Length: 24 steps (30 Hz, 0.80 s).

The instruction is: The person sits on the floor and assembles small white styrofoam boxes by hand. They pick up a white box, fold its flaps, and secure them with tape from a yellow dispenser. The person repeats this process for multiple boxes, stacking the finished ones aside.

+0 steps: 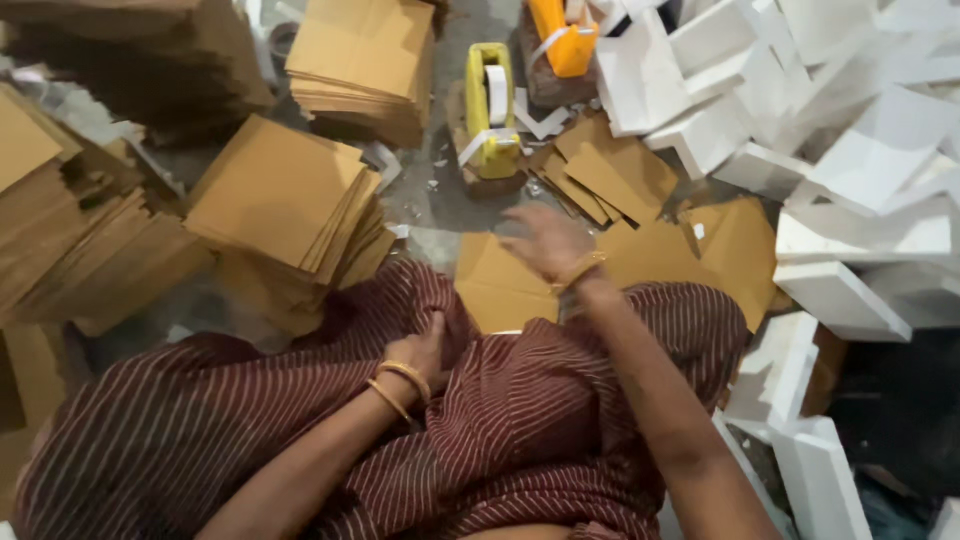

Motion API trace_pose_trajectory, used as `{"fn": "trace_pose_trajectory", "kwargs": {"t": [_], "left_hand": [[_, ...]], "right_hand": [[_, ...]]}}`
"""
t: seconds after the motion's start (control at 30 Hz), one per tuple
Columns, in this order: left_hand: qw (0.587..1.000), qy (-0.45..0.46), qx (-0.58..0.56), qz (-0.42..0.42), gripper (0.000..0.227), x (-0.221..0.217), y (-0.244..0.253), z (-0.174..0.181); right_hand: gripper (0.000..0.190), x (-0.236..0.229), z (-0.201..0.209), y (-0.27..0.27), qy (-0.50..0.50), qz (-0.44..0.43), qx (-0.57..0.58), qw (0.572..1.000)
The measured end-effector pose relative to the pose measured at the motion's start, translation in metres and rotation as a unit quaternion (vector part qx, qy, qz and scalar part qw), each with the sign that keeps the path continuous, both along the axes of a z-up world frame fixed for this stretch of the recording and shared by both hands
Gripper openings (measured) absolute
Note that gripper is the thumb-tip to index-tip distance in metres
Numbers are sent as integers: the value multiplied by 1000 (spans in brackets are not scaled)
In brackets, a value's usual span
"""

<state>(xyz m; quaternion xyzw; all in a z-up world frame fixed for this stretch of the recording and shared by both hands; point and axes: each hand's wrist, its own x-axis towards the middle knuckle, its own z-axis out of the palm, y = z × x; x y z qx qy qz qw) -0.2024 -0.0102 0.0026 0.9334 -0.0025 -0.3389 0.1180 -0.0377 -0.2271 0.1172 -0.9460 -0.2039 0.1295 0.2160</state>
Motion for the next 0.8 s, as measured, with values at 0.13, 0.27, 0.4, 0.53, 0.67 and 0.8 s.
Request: {"fn": "trace_pose_trajectory", "kwargs": {"t": [0.13,0.27,0.4,0.53,0.67,0.8], "left_hand": [[998,46,14,-40,111,11,-4,3],[988,106,32,-106,109,29,1,-14],[988,-9,14,-152,59,52,4,-20],[987,-140,-51,-55,40,89,30,-15],[928,-372,3,36,31,129,94,-1],[910,-365,64,186,43,156,170,24]], "right_hand": [[57,32,-56,-80,5,-74,-128,989],[53,46,-99,-104,79,-137,-170,973],[64,48,-147,-89,87,-80,-166,979],[91,48,-203,-68,31,19,-256,966],[82,41,-208,-48,170,-30,-232,957],[87,45,-189,-16,127,-50,-6,991]]}}
